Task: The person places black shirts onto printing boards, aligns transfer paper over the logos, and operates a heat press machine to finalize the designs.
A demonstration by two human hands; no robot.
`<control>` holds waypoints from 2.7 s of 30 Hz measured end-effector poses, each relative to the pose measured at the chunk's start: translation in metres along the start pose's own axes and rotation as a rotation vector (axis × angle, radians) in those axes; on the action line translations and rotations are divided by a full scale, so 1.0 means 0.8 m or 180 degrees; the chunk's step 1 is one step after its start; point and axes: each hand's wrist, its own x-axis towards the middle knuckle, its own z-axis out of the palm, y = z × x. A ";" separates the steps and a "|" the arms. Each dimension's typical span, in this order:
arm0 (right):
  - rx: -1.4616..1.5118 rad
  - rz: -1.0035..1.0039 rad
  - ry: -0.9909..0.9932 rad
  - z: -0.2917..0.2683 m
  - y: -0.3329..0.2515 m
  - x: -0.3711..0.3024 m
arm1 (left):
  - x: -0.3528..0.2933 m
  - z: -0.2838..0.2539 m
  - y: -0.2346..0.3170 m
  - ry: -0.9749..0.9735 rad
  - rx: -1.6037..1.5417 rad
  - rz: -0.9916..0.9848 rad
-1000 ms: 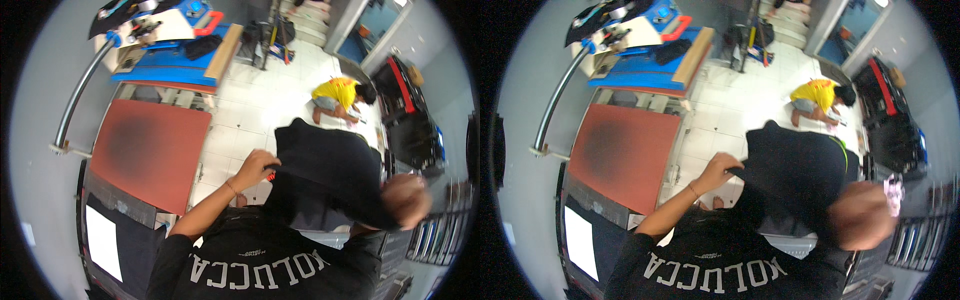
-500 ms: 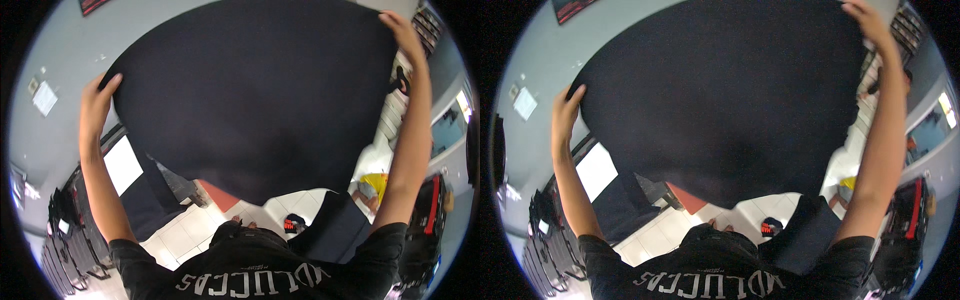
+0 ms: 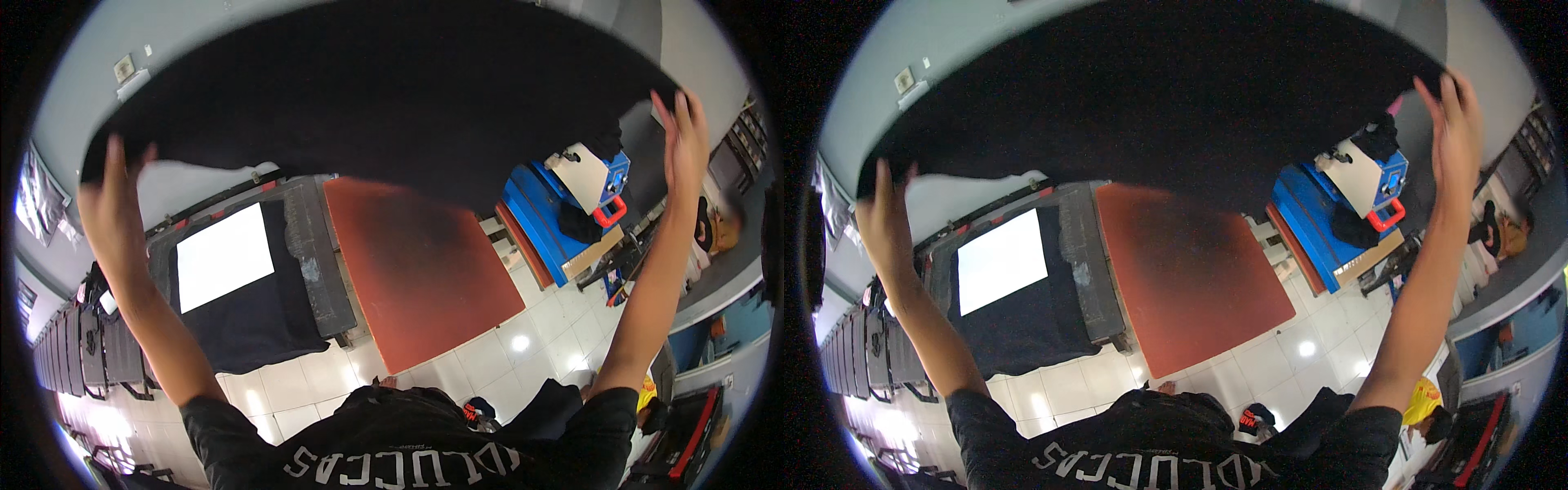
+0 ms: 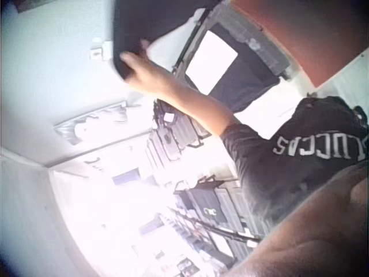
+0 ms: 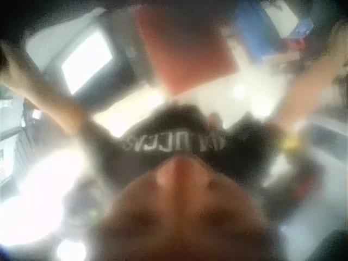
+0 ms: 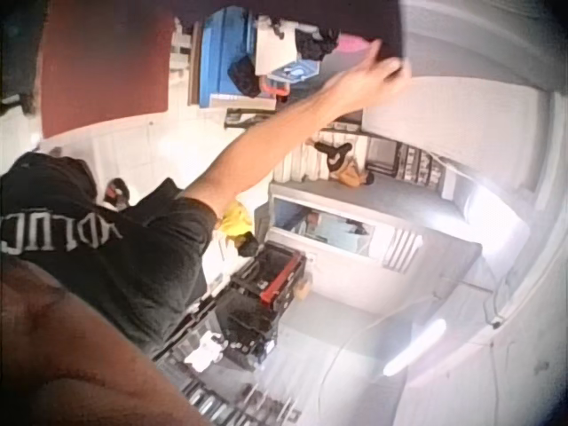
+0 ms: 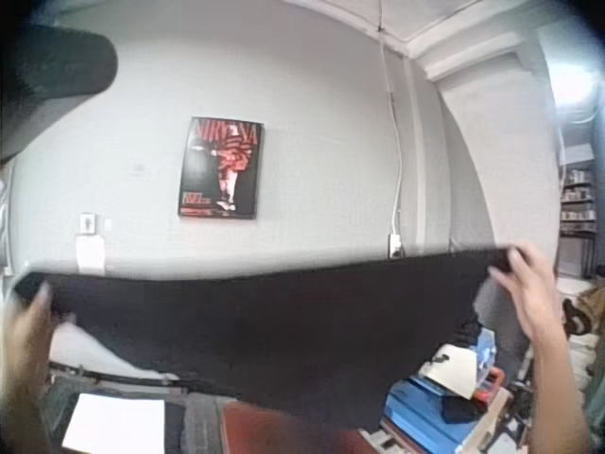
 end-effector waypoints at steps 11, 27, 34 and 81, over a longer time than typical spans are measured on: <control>-0.1961 0.1485 -0.1081 -0.118 0.179 -0.404 | -0.392 0.016 0.045 -0.1480 0.0018 -0.1476; -0.2858 0.1665 -0.1743 -0.210 0.213 -0.589 | -0.647 -0.006 0.098 -0.1833 0.0253 -0.2823; -0.2993 0.2543 -0.1691 -0.198 0.171 -0.657 | -0.668 -0.056 0.119 -0.2895 0.0444 -0.3763; -0.0015 0.2068 -0.6988 0.112 0.106 -0.575 | -0.930 -0.433 0.203 -0.1971 0.3734 -0.5256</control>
